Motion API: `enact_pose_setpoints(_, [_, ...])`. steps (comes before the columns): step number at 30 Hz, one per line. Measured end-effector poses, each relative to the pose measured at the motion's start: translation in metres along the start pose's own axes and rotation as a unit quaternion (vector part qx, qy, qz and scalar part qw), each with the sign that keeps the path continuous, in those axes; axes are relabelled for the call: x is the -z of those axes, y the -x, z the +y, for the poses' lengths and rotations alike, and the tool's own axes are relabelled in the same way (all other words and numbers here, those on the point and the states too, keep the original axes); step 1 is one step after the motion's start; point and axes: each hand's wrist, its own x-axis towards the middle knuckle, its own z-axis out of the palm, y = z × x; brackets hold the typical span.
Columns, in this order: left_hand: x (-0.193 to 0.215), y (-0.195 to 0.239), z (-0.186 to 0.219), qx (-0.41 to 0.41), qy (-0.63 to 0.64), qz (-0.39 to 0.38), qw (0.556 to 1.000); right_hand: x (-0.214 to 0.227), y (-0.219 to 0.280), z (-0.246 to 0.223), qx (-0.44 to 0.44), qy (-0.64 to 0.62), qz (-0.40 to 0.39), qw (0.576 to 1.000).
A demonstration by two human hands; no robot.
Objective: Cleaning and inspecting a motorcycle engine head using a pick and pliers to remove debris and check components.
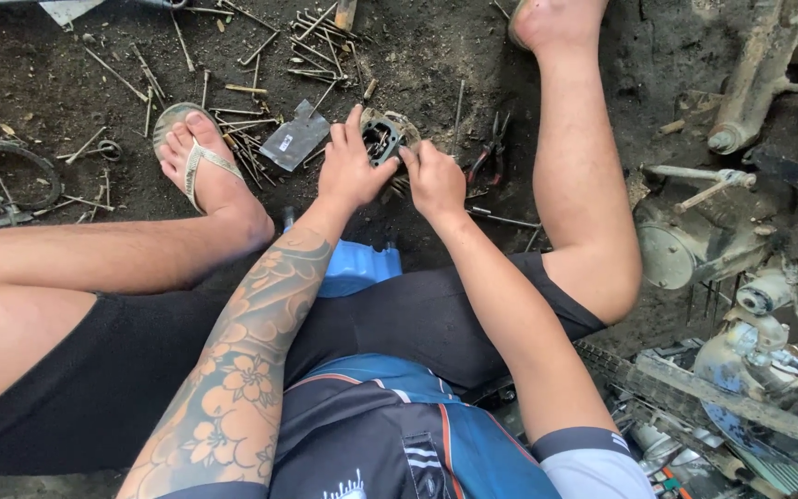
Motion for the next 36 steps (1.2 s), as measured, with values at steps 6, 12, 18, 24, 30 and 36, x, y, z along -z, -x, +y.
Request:
enact_pose_setpoints(6, [0.001, -0.002, 0.000, 0.008, -0.002, -0.014, 1.000, 0.017, 0.007, -0.005, -0.088, -0.046, -0.031, 0.995])
enact_pose_setpoints(12, [0.000, -0.002, 0.001, 0.008, -0.003, -0.010, 1.000, 0.010, 0.006, 0.003, -0.054, -0.083, -0.018, 0.995])
enact_pose_setpoints(18, [0.002, -0.003, 0.000, 0.006, -0.007, -0.012, 1.000, 0.011, 0.004, -0.010, -0.092, -0.120, -0.013, 0.988])
enact_pose_setpoints(24, [-0.001, -0.001, 0.000, 0.000, -0.016, -0.004, 1.000, 0.018, 0.013, -0.011, -0.083, -0.106, -0.040, 0.990])
enact_pose_setpoints(30, [0.003, -0.001, 0.001, 0.007, -0.011, -0.010, 1.000, 0.011, 0.004, -0.008, -0.082, -0.078, -0.029, 0.993])
enact_pose_setpoints(36, [0.001, -0.002, 0.002, 0.006, -0.016, -0.014, 1.000, 0.027, 0.009, -0.017, -0.119, -0.041, -0.071, 0.990])
